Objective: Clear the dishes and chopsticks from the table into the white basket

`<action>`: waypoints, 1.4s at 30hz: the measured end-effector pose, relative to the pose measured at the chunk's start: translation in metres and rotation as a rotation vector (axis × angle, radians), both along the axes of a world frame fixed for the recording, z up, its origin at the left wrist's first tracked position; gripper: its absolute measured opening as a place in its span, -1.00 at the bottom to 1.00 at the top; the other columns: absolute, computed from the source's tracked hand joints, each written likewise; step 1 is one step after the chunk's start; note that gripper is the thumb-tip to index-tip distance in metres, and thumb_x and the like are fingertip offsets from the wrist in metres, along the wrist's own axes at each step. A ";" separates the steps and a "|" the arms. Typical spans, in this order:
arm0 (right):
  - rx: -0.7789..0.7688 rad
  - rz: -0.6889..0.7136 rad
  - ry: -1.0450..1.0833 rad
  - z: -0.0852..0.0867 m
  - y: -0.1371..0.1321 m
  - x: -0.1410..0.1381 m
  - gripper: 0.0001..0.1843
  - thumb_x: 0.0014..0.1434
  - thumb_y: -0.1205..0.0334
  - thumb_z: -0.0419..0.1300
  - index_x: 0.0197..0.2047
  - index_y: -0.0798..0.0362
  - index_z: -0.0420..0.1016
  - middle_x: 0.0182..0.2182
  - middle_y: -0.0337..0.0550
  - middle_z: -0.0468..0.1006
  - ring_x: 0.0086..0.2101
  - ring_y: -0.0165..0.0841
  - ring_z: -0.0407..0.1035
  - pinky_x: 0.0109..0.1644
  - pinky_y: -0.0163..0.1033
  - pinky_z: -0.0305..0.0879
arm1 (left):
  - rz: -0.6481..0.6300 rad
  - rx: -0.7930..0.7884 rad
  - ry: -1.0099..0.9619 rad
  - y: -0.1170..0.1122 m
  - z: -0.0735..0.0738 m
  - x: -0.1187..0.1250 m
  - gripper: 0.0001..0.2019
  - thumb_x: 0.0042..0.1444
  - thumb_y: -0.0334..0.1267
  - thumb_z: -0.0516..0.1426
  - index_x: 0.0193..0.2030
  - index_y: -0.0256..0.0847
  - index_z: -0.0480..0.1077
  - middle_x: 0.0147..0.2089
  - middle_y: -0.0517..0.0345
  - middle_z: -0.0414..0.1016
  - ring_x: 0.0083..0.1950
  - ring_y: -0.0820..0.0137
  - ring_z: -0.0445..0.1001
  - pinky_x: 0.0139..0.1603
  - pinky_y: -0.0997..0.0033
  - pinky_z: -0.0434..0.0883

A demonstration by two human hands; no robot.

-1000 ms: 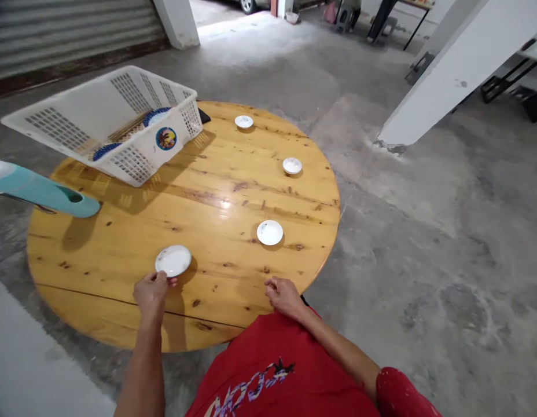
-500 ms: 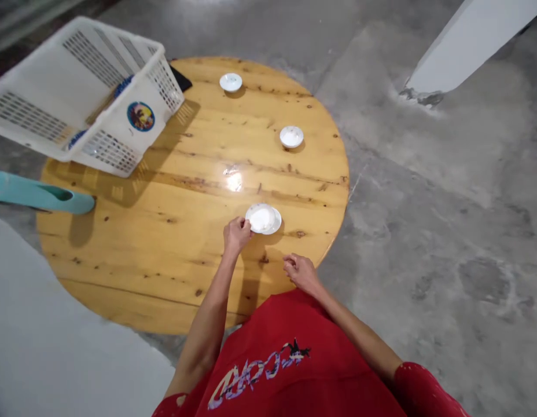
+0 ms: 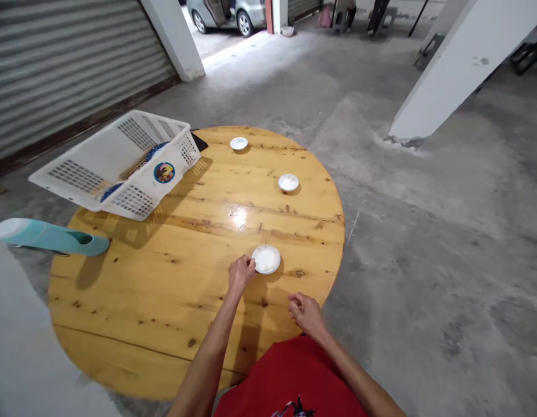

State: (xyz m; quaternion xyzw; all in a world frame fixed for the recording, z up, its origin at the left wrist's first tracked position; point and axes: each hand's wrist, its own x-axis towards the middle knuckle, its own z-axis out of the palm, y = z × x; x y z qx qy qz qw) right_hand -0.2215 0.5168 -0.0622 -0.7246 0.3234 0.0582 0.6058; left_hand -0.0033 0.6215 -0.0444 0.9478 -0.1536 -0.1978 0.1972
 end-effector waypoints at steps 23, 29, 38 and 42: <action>-0.143 -0.091 0.072 0.007 0.044 -0.086 -0.58 0.07 0.02 -0.04 -0.17 0.11 0.45 -0.44 -0.13 0.56 -0.49 -0.29 0.48 -0.38 -0.23 0.34 | 0.139 -0.381 0.419 0.014 -0.046 -0.031 -0.73 0.18 -0.34 -0.07 -0.04 -0.34 0.31 -0.28 -0.08 0.59 -0.42 0.40 0.57 -0.46 0.53 0.42; -0.096 0.031 -0.061 0.007 0.014 -0.063 -0.58 0.12 0.05 -0.04 -0.14 0.16 0.44 -0.44 -0.11 0.56 -0.47 -0.29 0.48 -0.37 -0.24 0.35 | 0.156 -0.390 0.423 0.020 -0.030 -0.080 -0.75 0.16 -0.33 -0.08 -0.08 -0.29 0.32 -0.30 0.00 0.58 -0.46 0.41 0.55 -0.46 0.50 0.44; -0.085 -0.110 -0.186 0.018 -0.138 -0.073 -0.42 0.23 -0.18 -0.07 -0.01 0.15 0.39 -0.42 -0.10 0.55 -0.48 -0.30 0.47 -0.42 -0.28 0.35 | 0.083 -0.500 0.422 -0.113 -0.006 -0.179 -0.82 0.16 -0.27 -0.06 -0.15 -0.23 0.29 -0.27 0.09 0.52 -0.49 0.47 0.48 -0.54 0.54 0.41; -0.144 -0.095 -0.170 0.017 -0.212 -0.104 -0.48 0.21 -0.17 -0.02 -0.17 0.14 0.42 -0.48 -0.13 0.52 -0.51 -0.32 0.43 -0.45 -0.31 0.33 | -0.002 -0.529 0.369 -0.186 0.001 -0.213 -0.84 0.16 -0.25 -0.05 -0.23 -0.23 0.30 -0.36 0.14 0.46 -0.50 0.48 0.44 -0.55 0.54 0.38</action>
